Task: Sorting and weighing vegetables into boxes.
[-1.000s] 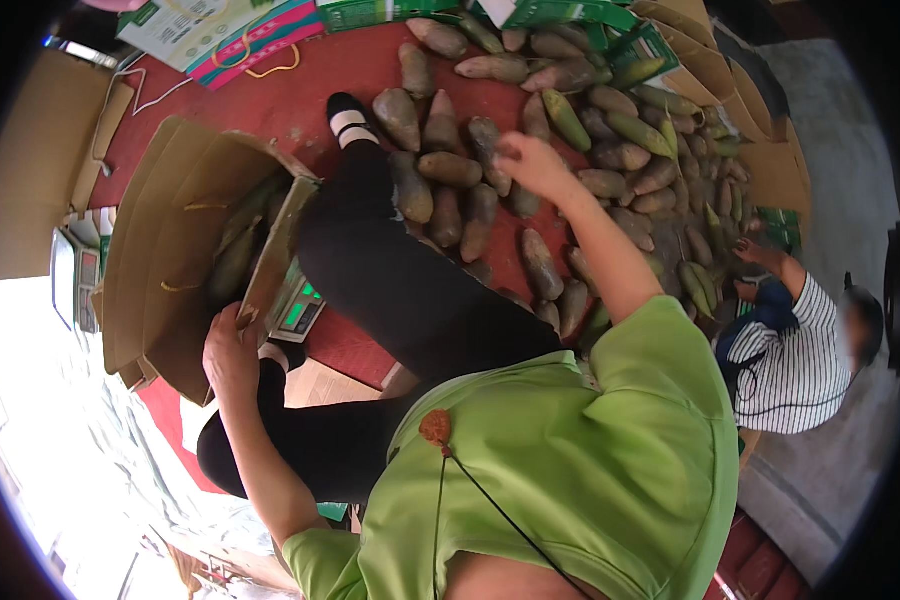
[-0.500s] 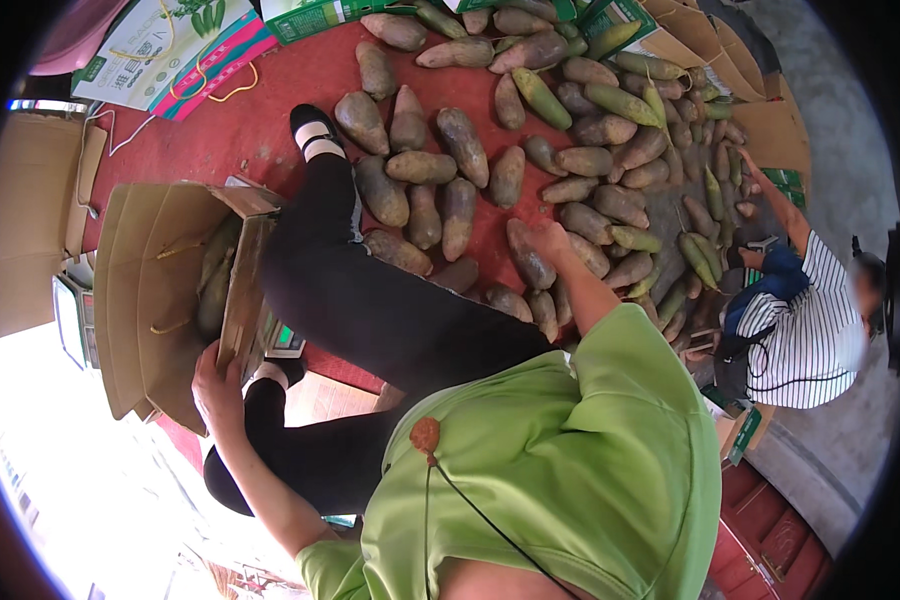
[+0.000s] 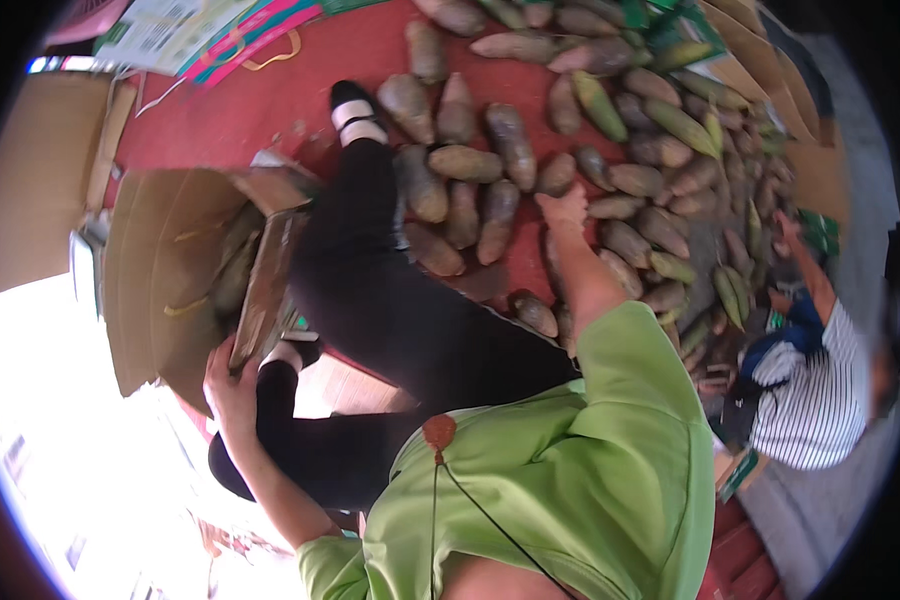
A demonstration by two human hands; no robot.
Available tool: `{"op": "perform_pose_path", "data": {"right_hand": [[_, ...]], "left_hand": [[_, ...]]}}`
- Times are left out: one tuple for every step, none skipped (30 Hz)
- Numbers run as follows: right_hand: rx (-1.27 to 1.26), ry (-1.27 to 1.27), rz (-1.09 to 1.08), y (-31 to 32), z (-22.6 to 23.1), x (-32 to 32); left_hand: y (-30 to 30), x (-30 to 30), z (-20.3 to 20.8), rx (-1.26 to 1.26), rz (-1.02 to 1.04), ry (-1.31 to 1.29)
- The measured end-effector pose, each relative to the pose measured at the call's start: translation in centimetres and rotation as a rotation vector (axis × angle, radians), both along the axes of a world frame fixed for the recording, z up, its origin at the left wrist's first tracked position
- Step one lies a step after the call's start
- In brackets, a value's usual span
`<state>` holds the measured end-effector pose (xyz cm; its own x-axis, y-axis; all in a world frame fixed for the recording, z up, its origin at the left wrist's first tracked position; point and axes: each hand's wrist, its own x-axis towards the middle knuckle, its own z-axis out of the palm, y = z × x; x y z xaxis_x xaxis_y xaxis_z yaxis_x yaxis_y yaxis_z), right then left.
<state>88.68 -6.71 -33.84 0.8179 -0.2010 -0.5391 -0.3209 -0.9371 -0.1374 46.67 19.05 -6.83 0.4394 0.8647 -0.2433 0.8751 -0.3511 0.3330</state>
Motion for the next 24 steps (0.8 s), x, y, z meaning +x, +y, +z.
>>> {"op": "perform_pose_path", "data": {"right_hand": [[-0.018,0.004,-0.028,0.1,-0.3,0.3],[-0.033,0.012,-0.049,0.3,-0.8,0.6],[-0.022,-0.001,-0.062,0.0,-1.0,0.8],[-0.009,-0.014,-0.074,-0.1,-1.2,0.8],[-0.011,-0.026,-0.078,0.5,-0.7,0.6],[-0.015,-0.042,-0.083,1.0,-0.4,0.5],[-0.038,-0.024,-0.079,0.9,-1.2,0.8],[-0.064,-0.008,-0.075,0.8,-2.2,1.0],[-0.065,0.000,-0.044,0.5,-2.9,1.2],[-0.020,-0.008,-0.066,0.4,-3.5,1.5],[0.025,-0.018,-0.090,0.1,-4.0,1.7],[0.024,-0.021,-0.072,-0.9,-5.1,2.3],[0.245,-0.058,-0.151,-2.4,-6.5,2.9],[0.468,-0.086,-0.225,-3.0,-7.1,3.1],[0.477,-0.037,-0.322,-2.5,-6.5,3.0],[0.480,-0.030,-0.304,-2.1,-5.2,3.0],[0.552,0.144,-0.414,-1.9,-3.6,2.8],[0.618,0.311,-0.526,-2.1,-2.2,2.7],[0.620,0.299,-0.520,-3.6,-2.4,3.4],[0.680,0.443,-0.607,-5.3,-3.1,4.3],[0.740,0.595,-0.690,-6.5,-3.4,4.8],[0.747,0.597,-0.679,-7.0,-2.9,4.5],[0.777,0.572,-0.610,-7.6,-2.4,4.0],[0.808,0.549,-0.541,-7.5,-1.5,3.2]], "left_hand": [[-0.1,0.8,0.4,0.000,-0.011,0.005],[-0.3,1.4,0.9,0.004,-0.016,0.014],[-0.2,1.6,0.9,-0.014,0.002,0.017],[0.0,1.5,0.7,-0.031,0.022,0.018],[0.0,1.4,0.7,-0.016,0.016,-0.002],[0.1,1.1,0.8,-0.009,0.022,-0.012],[0.1,0.8,0.9,0.013,0.025,0.007],[0.2,0.5,0.9,0.032,0.026,0.026],[0.2,0.4,0.9,0.031,0.057,0.036],[0.3,0.4,1.1,0.041,0.053,0.035],[0.3,0.4,1.3,0.048,0.048,0.032],[0.4,0.4,1.3,0.047,0.066,0.029],[0.6,0.5,1.2,0.041,0.049,0.009],[0.6,0.5,1.2,0.037,0.036,-0.006],[0.5,0.3,1.3,0.024,0.052,0.003],[0.6,0.0,1.5,0.027,0.070,0.006],[0.5,-0.4,1.6,0.037,0.069,0.001],[0.6,-0.7,1.7,0.044,0.063,-0.014],[0.7,-0.6,1.8,0.037,0.071,-0.037],[0.7,-0.6,2.0,0.037,0.072,-0.050],[0.7,-0.7,2.1,0.012,0.100,-0.062],[0.8,-1.0,2.3,-0.008,0.130,-0.070],[0.7,-1.3,2.5,0.002,0.137,-0.075],[0.7,-1.8,2.6,0.015,0.119,-0.080]]}}
